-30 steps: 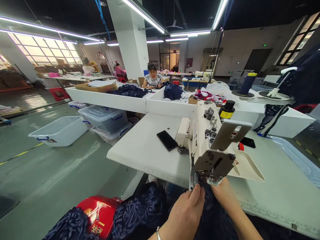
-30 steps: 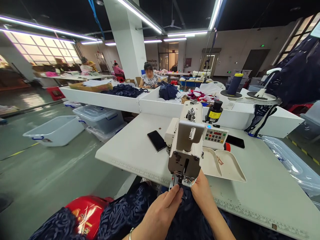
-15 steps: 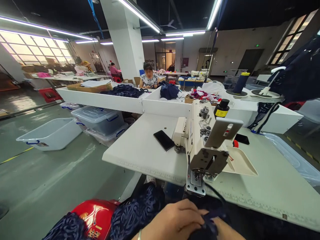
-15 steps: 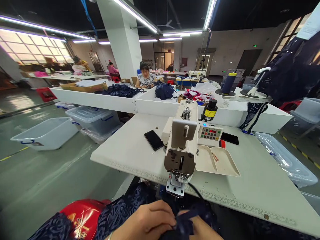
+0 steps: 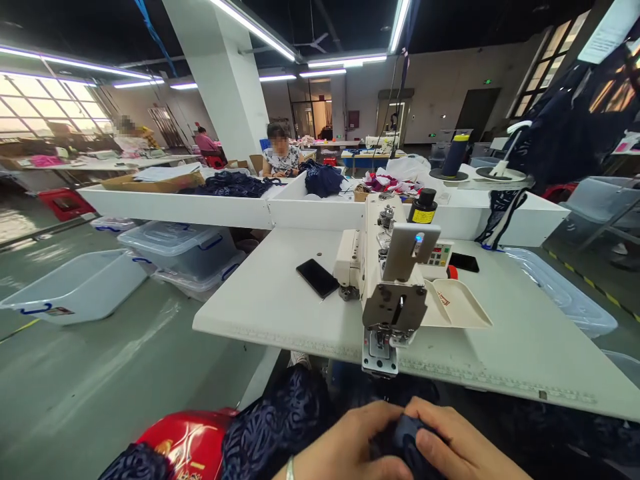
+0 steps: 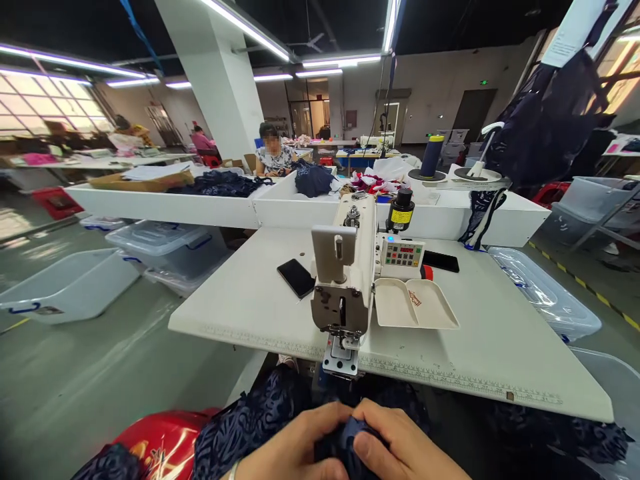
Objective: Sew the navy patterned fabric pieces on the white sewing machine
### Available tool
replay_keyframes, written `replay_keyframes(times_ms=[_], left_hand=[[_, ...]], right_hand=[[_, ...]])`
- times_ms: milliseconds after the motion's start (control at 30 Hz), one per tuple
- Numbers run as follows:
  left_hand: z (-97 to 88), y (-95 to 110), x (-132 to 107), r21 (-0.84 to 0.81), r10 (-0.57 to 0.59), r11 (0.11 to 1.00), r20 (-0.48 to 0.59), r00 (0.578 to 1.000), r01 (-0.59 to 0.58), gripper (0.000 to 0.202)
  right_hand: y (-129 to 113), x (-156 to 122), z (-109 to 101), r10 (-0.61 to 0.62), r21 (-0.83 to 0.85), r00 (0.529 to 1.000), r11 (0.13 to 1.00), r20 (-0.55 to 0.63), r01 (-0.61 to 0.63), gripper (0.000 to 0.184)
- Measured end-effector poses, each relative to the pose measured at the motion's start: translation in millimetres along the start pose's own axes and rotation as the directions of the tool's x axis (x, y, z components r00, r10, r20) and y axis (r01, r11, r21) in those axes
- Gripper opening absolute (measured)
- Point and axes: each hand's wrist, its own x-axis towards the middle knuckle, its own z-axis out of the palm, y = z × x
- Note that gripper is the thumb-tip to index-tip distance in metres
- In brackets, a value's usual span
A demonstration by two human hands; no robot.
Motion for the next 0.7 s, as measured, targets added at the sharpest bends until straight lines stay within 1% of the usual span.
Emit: replay_keyframes(times_ms=[33, 67, 100, 133, 167, 233, 300, 367, 433, 500, 533, 567, 600, 700], left_hand=[[3.7, 9, 4, -0.044, -0.026, 0.999, -0.013, 1.0, 0.025, 0.042], [4.5, 15, 7, -0.041, -0.065, 0.997, -0.063, 0.996, 0.063, 0.038], [2.7, 18, 10, 0.007, -0.108, 0.994, -0.129, 0.986, 0.109, 0.034], [-1.0, 19, 11, 0.088, -0.133, 0.984, -0.203, 0.97, 0.154, 0.03], [-5.7, 19, 12, 0.188, -0.131, 0.965, -0.267, 0.955, 0.185, 0.026], [-15.2, 14, 12, 0.392, -0.048, 0.896, -0.379, 0.924, 0.208, 0.018], [-21.0, 7, 13, 0.571, 0.088, 0.797, -0.435, 0.896, 0.199, 0.018], [-21.5, 1, 15, 0.711, 0.24, 0.679, -0.448, 0.861, 0.181, 0.022], [-18.4, -5, 18, 0.8, 0.393, 0.582, -0.434, 0.811, 0.146, 0.026], [-14.6, -10, 21, 0.84, 0.492, 0.535, -0.392, 0.777, 0.086, 0.03], [-13.3, -12, 22, 0.849, 0.513, 0.525, -0.373, 0.774, 0.061, 0.032], [-12.7, -13, 23, 0.853, 0.523, 0.52, -0.363, 0.771, 0.049, 0.033], [-12.8, -15, 24, 0.855, 0.527, 0.516, -0.366, 0.767, 0.053, 0.034], [-16.2, -16, 25, 0.858, 0.532, 0.502, -0.404, 0.744, 0.107, 0.033]], right_hand=[[-5, 5, 2, -0.015, 0.041, 0.999, 0.999, -0.04, 0.017, 0.037], [-8, 11, 2, -0.041, 0.061, 0.996, 0.997, -0.083, 0.046, 0.038], [-8, 17, 0, -0.072, 0.063, 0.989, 0.995, -0.129, 0.081, 0.037], [-7, 25, -3, -0.102, 0.054, 0.979, 0.992, -0.175, 0.113, 0.034], [-4, 33, -8, -0.126, 0.046, 0.969, 0.989, -0.215, 0.139, 0.03], [4, 52, -16, -0.146, 0.082, 0.948, 0.981, -0.284, 0.175, 0.023], [14, 70, -19, -0.158, 0.159, 0.924, 0.961, -0.348, 0.225, 0.022], [21, 86, -16, -0.19, 0.168, 0.892, 0.945, -0.41, 0.279, 0.022], [26, 96, -10, -0.221, 0.092, 0.854, 0.95, -0.472, 0.297, 0.023], [28, 99, -4, -0.258, -0.001, 0.822, 0.954, -0.507, 0.299, 0.025], [27, 98, -2, -0.277, -0.034, 0.813, 0.952, -0.512, 0.304, 0.026], [26, 96, -2, -0.293, -0.058, 0.812, 0.95, -0.505, 0.307, 0.028], [25, 92, -3, -0.305, -0.075, 0.82, 0.948, -0.484, 0.308, 0.029], [23, 79, -11, -0.308, -0.149, 0.882, 0.951, -0.356, 0.272, 0.025]])
